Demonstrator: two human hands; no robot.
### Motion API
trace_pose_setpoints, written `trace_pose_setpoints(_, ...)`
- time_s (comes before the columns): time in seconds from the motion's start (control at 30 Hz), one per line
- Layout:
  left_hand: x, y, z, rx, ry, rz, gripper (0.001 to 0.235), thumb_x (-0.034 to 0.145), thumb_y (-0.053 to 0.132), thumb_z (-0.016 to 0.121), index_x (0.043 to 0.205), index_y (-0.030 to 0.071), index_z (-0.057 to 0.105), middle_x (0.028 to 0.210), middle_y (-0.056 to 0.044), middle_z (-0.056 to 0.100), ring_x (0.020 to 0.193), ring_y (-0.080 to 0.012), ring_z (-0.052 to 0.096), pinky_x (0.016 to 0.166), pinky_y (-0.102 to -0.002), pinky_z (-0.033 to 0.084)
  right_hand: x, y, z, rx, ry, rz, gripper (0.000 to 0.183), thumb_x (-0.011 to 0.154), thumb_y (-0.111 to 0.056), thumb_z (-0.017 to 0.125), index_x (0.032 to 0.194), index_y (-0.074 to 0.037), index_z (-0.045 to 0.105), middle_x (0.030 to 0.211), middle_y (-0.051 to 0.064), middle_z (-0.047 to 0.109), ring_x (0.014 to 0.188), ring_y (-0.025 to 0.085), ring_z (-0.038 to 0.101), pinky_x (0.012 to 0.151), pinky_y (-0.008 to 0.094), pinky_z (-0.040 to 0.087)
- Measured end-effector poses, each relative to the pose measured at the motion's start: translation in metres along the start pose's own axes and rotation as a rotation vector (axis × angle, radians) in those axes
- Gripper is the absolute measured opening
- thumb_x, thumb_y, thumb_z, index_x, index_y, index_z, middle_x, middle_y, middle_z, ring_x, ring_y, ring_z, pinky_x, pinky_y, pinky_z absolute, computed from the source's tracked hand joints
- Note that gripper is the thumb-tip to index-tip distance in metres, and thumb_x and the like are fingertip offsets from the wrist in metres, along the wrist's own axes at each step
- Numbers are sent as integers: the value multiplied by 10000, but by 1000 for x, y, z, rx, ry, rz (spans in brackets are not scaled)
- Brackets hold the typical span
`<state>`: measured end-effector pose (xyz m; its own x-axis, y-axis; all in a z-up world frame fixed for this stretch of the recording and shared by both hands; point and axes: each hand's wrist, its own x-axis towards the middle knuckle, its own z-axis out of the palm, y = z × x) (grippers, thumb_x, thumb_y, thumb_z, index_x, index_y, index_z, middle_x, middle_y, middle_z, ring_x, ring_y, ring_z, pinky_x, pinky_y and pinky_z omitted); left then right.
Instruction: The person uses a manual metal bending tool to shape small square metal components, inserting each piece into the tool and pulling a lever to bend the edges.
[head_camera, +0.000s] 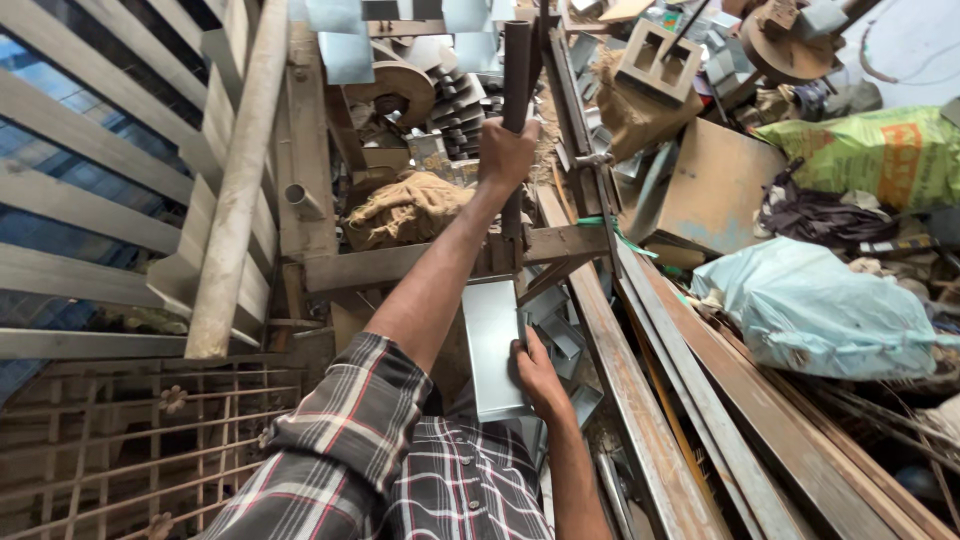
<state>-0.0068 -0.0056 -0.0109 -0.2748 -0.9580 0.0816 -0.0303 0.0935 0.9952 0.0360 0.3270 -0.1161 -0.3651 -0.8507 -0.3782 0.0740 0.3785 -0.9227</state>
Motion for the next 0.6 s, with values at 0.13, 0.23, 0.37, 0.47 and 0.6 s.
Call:
trace_pose_setpoints(0.13,-1,0,-2,39,13,17,257,841,134,617,594,69,642,472,-54,620,326,-128,568,285,-312,444,5,3,2,36,72,57,458,1043,-185,453,1490,-89,476,1373,88,614,1266,193,534,1089,308,383)
trace_pose_setpoints(0.23,-1,2,-1,41,0,15,257,847,138,613,601,73,640,474,-55,620,330,-130,571,292,-309,461,6,2,0,34,75,38,467,1045,-200,463,1499,-89,479,1380,98,615,1278,203,534,1099,325,384)
trace_pose_setpoints(0.37,-2,8,-3,5,18,-13,231,839,148,615,619,87,653,488,-50,646,366,-137,624,328,-308,506,6,-5,-3,19,66,-54,473,1050,-207,467,1508,-87,466,1401,95,600,1303,202,522,1112,327,373)
trace_pose_setpoints(0.47,-5,15,-5,46,64,-9,259,830,171,631,605,48,667,506,-72,658,404,-171,656,370,-330,518,4,-6,-4,59,80,39,492,1053,-229,470,1530,-115,435,1427,92,585,1320,207,511,1119,335,371)
trace_pose_setpoints(0.6,-8,23,-7,72,122,44,309,826,196,660,591,-5,671,498,-108,659,445,-200,684,439,-356,504,9,10,-4,35,102,61,520,1044,-232,469,1549,-124,409,1475,106,566,1369,221,487,1148,345,343)
